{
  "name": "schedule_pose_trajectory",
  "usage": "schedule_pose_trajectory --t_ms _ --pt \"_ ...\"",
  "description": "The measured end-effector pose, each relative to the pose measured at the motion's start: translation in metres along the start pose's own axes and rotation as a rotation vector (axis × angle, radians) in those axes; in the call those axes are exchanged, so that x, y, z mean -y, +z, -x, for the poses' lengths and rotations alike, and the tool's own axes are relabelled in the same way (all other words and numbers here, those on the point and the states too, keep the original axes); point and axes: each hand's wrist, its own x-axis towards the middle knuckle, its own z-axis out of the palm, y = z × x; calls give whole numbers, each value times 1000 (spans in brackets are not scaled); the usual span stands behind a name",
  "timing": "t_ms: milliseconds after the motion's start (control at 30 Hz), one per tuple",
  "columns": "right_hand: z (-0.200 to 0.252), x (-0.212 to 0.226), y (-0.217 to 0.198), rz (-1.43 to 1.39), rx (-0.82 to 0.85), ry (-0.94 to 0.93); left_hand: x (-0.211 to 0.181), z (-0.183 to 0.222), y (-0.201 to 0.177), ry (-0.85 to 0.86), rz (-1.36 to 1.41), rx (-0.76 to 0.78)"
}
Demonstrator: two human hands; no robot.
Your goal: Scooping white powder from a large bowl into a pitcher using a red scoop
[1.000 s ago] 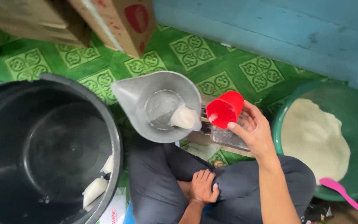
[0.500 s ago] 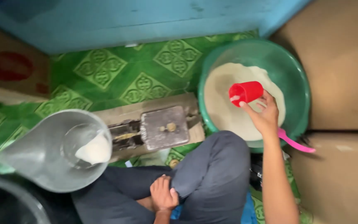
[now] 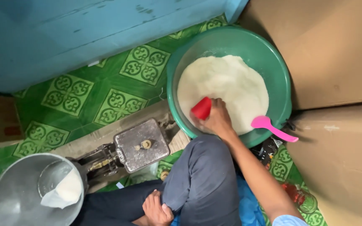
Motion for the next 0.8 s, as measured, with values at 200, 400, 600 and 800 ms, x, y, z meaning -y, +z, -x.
schedule_pose_trajectory --t_ms 200,400,600,800 --pt "-8 27 -55 -286 389 400 -12 -4 0 -120 -4 13" --pt "3 -29 -52 -659 32 547 -2 3 3 -69 -10 9" --pt "17 -5 -89 -743 18 531 6 3 3 19 8 -39" --pt "21 40 -109 -888 -18 481 14 13 5 -8 47 22"
